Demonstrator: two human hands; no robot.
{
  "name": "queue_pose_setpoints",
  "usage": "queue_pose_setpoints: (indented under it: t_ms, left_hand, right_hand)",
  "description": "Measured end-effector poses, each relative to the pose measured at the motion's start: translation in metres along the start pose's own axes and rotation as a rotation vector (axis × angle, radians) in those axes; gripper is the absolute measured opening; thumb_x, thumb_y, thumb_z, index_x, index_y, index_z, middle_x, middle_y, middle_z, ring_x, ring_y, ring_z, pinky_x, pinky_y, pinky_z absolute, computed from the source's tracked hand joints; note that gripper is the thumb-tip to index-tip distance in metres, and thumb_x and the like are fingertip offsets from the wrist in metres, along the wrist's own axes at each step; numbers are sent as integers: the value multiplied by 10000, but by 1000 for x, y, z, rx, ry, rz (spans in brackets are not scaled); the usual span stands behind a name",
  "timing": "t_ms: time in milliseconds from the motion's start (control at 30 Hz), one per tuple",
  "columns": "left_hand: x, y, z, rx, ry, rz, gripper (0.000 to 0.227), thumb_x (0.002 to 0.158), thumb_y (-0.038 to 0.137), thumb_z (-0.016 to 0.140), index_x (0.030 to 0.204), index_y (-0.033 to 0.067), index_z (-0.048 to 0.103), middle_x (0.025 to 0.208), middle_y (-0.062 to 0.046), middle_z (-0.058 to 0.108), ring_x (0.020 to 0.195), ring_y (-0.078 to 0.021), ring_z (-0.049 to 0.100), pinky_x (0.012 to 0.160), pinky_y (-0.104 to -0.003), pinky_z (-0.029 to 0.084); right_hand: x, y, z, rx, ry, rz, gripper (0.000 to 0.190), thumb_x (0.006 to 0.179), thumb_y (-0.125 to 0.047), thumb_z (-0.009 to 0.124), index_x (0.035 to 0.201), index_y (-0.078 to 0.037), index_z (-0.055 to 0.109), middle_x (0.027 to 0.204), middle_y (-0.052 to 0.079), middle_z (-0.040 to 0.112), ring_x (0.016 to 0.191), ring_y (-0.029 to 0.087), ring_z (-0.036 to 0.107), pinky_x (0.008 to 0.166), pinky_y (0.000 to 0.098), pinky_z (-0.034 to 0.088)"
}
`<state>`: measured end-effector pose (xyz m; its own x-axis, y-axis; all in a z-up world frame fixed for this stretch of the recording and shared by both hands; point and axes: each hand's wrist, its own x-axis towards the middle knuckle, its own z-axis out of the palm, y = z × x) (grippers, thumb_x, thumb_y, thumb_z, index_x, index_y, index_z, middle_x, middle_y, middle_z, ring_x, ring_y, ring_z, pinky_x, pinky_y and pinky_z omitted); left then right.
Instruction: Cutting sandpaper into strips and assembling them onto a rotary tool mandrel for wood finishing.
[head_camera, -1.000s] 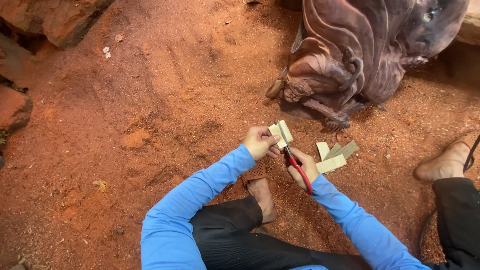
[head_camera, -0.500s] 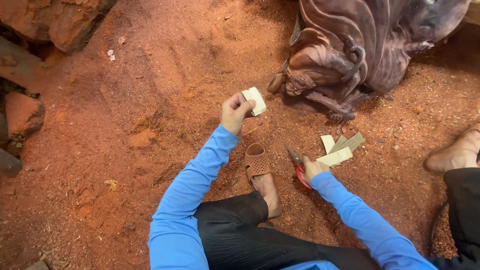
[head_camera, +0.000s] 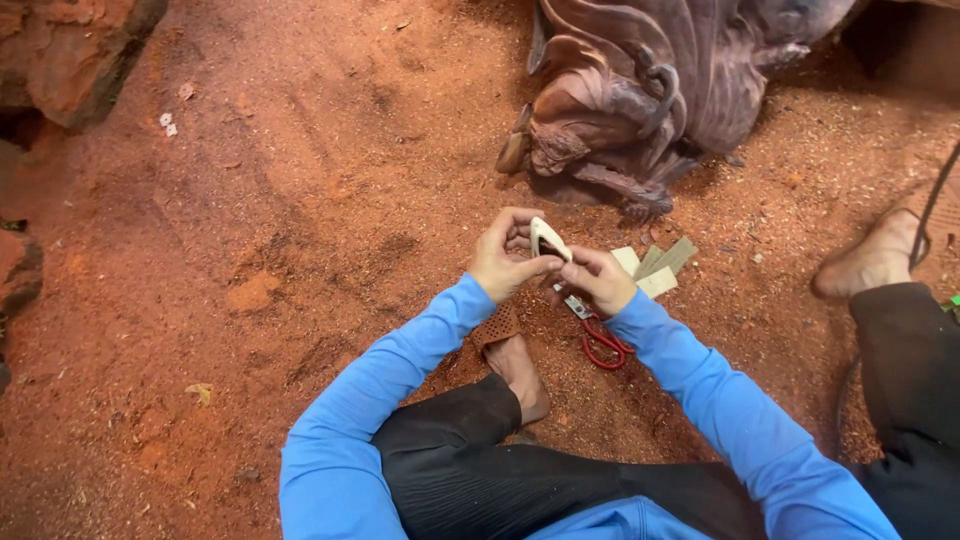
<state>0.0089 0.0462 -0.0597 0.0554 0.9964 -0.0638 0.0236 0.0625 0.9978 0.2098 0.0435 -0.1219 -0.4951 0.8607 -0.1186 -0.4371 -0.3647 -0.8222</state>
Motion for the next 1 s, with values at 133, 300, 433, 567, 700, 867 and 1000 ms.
queue_pose_setpoints:
  t_ms: [133,300,433,567,700,867,1000]
  left_hand:
    - [-9,29,1,522,-163,141,799,679,441,973,1331,138,625,1190,-154,704,1103,-343,717,913,-478,639]
    - [-8,32,13,841,-366,-59,782,848,477,834,1448,112,488,1258,-199,656,1191,-381,678,1013,-570,568]
    - [-12,34,23,691,-347,-26,797,865,525,801,1421,38,501,1256,-268,643,1190,-452,662,1000,-598,570]
    - [-7,-30,29,304,-135,-117,633,832,417,881,1332,125,628,964,-127,736,812,-211,732,652,-317,645]
    - [-5,-60,26,-54,-106,-320,546,870,288,884,1328,133,629,947,-66,742,829,-122,720,590,-215,638]
    - [-6,-78,17,-38,-56,-461,502,881,340,867,1299,149,663,936,-68,769,823,-145,719,583,-242,655]
    - [-7,-97,17,-10,-21,-511,449,858,335,851,1241,162,693,947,-101,779,812,-182,744,601,-284,652]
  right_hand:
    - [9,1,-47,17,179,-109,423,929,-85,686,1321,49,600,1046,236,687,795,341,716,534,461,656]
    - [-1,-24,-47,220,23,-91,508,860,-2,660,1341,117,547,1109,326,695,968,432,736,669,516,669]
    - [0,-18,-49,189,115,-69,400,950,-68,635,1314,90,586,1104,294,719,947,381,758,698,483,674]
    - [3,-9,-58,239,175,-26,298,981,-61,630,1251,66,630,1068,259,745,930,350,777,695,449,680]
    - [5,6,-52,250,295,3,189,988,-99,671,1122,34,670,927,199,733,800,341,780,598,432,675]
    - [9,31,-66,196,354,60,157,953,-93,703,1046,29,669,867,173,708,724,319,773,545,409,664]
    - [12,50,-70,183,388,94,169,928,-78,697,1032,43,643,831,203,694,661,328,758,487,417,653]
